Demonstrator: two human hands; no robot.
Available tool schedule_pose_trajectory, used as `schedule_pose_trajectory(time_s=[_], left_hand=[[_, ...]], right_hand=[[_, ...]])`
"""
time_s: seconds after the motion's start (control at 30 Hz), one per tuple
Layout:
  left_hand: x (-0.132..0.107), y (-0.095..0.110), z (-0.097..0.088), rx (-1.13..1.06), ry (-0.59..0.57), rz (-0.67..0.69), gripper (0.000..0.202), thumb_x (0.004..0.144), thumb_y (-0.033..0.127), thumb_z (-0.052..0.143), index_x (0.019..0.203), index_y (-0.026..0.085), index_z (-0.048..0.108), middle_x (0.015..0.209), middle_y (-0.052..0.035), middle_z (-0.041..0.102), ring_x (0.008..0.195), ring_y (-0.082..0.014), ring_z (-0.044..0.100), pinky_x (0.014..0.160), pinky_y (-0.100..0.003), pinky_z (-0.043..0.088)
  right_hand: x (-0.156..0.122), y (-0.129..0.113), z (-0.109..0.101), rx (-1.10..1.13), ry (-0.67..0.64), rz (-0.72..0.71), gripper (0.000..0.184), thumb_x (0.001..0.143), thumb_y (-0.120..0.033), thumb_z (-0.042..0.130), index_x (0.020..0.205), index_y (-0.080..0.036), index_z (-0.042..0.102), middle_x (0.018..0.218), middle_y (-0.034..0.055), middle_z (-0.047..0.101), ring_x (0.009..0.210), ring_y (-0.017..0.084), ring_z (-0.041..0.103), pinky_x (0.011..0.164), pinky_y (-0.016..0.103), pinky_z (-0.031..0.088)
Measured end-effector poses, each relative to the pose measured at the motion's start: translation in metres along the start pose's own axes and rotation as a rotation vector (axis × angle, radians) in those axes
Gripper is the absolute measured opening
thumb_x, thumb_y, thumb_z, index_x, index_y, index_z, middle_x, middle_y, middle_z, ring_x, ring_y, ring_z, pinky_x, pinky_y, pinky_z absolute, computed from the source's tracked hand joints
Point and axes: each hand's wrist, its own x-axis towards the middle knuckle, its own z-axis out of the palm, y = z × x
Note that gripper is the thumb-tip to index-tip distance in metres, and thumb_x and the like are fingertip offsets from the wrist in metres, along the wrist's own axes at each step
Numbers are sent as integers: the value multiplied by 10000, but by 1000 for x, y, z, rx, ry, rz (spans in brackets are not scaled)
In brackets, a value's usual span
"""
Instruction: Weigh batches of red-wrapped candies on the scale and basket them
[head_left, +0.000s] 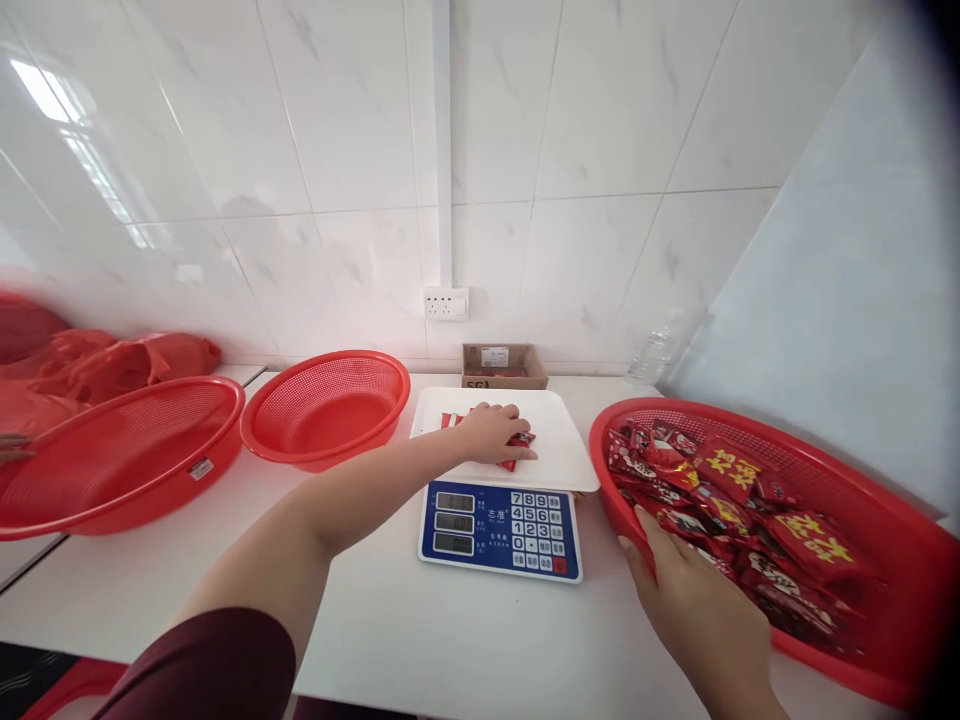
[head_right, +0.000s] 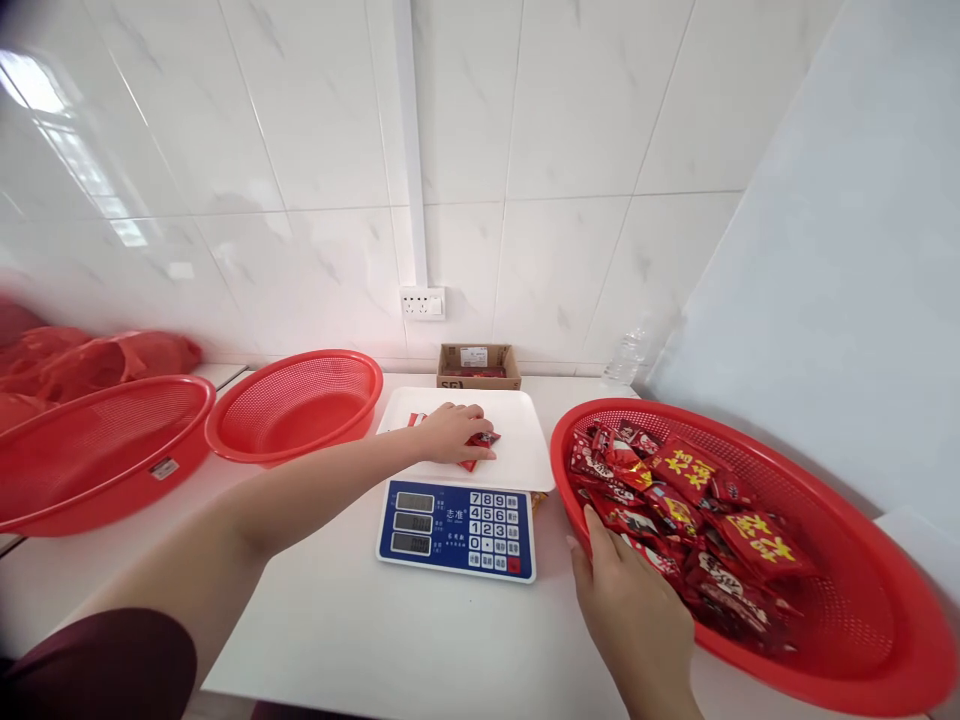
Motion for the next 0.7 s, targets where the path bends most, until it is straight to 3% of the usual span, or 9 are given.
schedule_pose_trajectory(time_s=[0.1, 0.3, 0.47, 0.7], left_hand=[[-10, -11, -9, -26, 95, -26, 603, 816, 664, 367, 1186, 223, 548, 1211, -92, 551, 1097, -264, 521, 951, -427, 362], [-28, -43, -22, -90, 260, -114, 516, 919, 535, 252, 1202, 195, 518, 1248, -78, 532, 1182, -192, 459, 1000, -335, 340], [-39, -60, -22, -113, 272, -151, 500, 905, 543, 300, 1194, 204, 527, 1252, -77, 532, 1186, -210, 458, 1004, -364, 339], [-44, -57, -18, -133, 214, -151, 551, 894, 571, 291, 1229, 190, 504, 1311, -97, 490, 1234, -217, 413, 1028, -362, 316]], right_hand=[[0, 0, -2, 27, -21, 15, 540, 915, -421, 240, 1259, -147, 553, 1110, 113, 657, 822, 270, 660, 604, 397, 542], [-1, 0, -2, 42, -57, 24, 556, 908, -445, 243, 1282, -152, 533, 1125, 127, 643, 816, 287, 650, 616, 425, 533], [-3, 1, 0, 25, -67, 32, 568, 913, -455, 219, 1306, -159, 503, 1163, 118, 624, 846, 292, 643, 653, 434, 524], [-2, 1, -1, 20, -64, 34, 547, 906, -454, 249, 1285, -174, 526, 1138, 139, 632, 842, 291, 644, 637, 418, 524]])
